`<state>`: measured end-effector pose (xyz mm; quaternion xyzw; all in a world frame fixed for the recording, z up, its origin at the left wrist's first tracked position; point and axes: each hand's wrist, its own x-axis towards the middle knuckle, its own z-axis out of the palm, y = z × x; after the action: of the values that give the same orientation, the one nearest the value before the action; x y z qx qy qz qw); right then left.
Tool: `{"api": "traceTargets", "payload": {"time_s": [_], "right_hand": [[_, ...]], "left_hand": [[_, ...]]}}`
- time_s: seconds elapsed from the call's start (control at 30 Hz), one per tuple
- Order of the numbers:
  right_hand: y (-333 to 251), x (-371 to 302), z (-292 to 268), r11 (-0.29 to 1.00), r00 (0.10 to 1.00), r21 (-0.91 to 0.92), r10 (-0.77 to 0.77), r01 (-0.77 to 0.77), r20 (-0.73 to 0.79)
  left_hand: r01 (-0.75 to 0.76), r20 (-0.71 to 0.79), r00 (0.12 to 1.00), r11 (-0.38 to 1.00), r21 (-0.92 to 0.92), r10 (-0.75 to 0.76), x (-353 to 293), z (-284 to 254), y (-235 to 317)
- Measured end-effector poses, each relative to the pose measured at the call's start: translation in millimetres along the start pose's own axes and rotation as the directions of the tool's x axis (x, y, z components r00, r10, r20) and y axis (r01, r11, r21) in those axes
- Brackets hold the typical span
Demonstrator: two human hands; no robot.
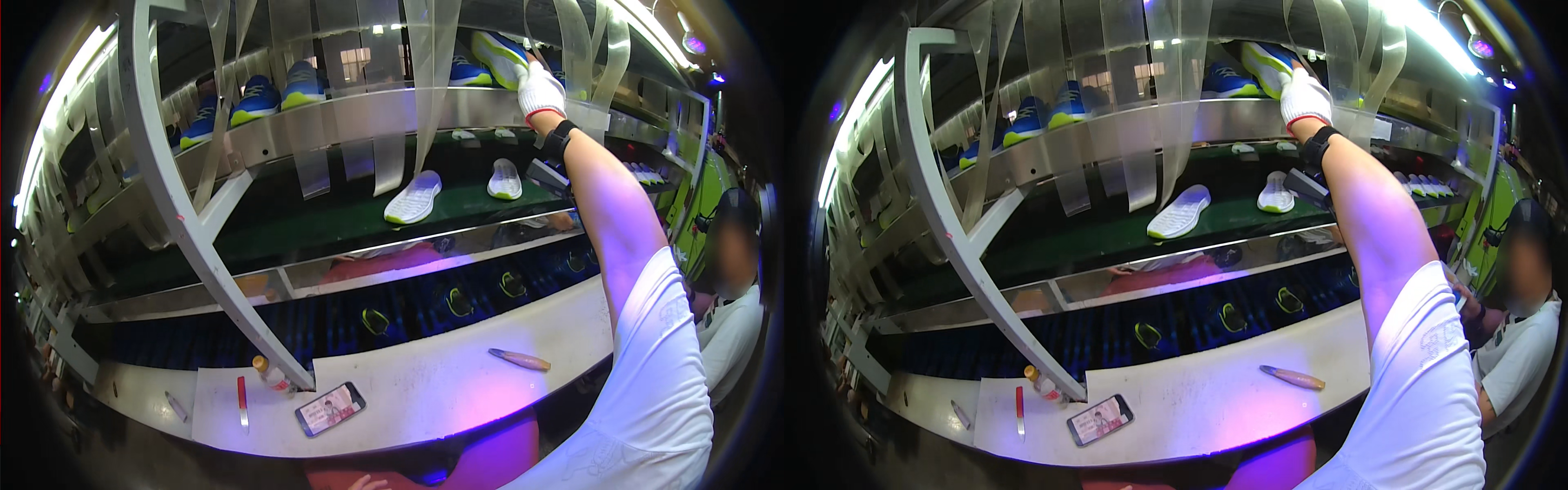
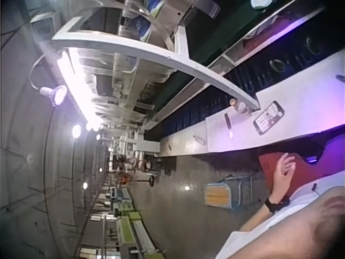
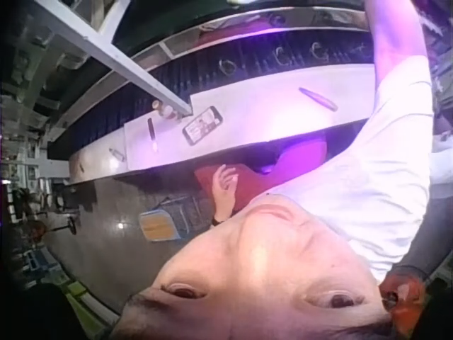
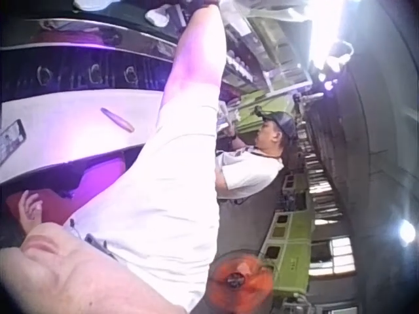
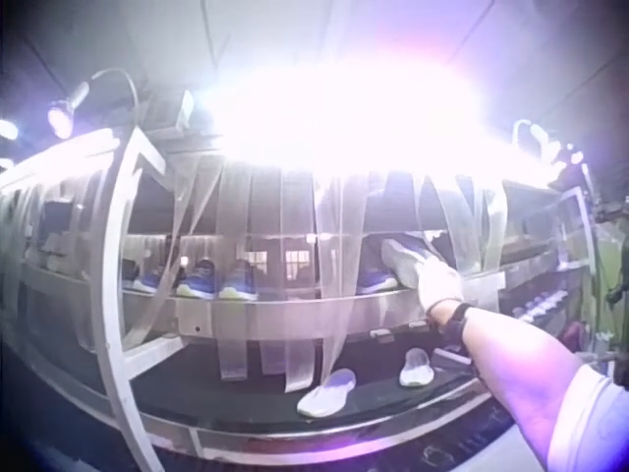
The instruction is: The person picks up a shoe and a sole, presses them together by hand, and rubs the edges before placing the assembly onto a conveyor rack. This process is repeated with another shoe and sole.
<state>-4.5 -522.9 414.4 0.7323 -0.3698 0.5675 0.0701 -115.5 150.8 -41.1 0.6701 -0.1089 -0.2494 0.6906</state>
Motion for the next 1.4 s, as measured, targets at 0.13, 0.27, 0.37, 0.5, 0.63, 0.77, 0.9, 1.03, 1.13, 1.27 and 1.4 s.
{"api": "traceTargets", "payload": {"time_s": [0.13,0.27,0.37,0.5,0.63,0.77,0.9,1.03,1.13,1.27,1.4], "right_hand": [[-1.3,7.4,7.7,0.997,0.986,-0.074,0.043,-0.032,0.161],[6.6,13.6,8.3,0.982,0.933,-0.146,-0.064,0.122,0.354],[-11.8,-26.9,11.0,0.981,0.974,-0.147,-0.096,0.128,0.206],[-68.3,-154.9,15.9,0.678,0.716,0.271,-0.695,0.684,-0.067],[-91.3,-235.0,17.3,0.702,0.511,0.376,-0.704,0.605,0.494],[-111.1,-237.3,24.6,0.851,0.636,0.365,-0.525,0.377,0.566],[-99.1,-229.6,14.3,0.865,0.643,0.421,-0.489,0.271,0.589],[-116.0,-234.0,19.1,0.835,0.704,0.435,-0.530,0.337,0.473],[-92.2,-243.3,22.0,0.827,0.684,0.376,-0.559,0.418,0.469],[-90.7,-243.1,18.8,0.868,0.729,0.382,-0.482,0.318,0.487],[-94.3,-247.3,28.7,0.859,0.740,0.447,-0.467,0.250,0.484]], "left_hand": [[0.025,-0.027,0.999,1.000,-0.012,-0.025,-6.1,-3.0,-12.0],[-0.007,-0.085,0.996,1.000,-0.005,0.007,-8.2,-6.9,-12.8],[0.025,-0.104,0.994,1.000,-0.013,-0.026,-5.9,-8.8,6.6],[-0.147,-0.054,0.987,0.983,0.114,0.154,45.1,-6.4,28.0],[-0.499,0.214,0.867,0.783,0.372,0.451,166.7,47.5,85.9],[-0.515,0.072,0.830,0.710,0.480,0.553,328.3,100.4,69.0],[0.157,-0.251,0.967,0.874,0.459,-0.042,436.9,141.7,69.2],[0.311,-0.496,0.866,0.839,0.446,-0.057,505.5,124.8,7.6],[0.272,-0.324,0.935,0.878,0.394,-0.144,491.7,160.6,24.0],[0.309,0.202,0.933,0.950,-0.035,-0.296,385.6,165.1,101.1],[0.482,0.440,0.805,0.871,-0.095,-0.398,256.2,134.1,108.6]]}}
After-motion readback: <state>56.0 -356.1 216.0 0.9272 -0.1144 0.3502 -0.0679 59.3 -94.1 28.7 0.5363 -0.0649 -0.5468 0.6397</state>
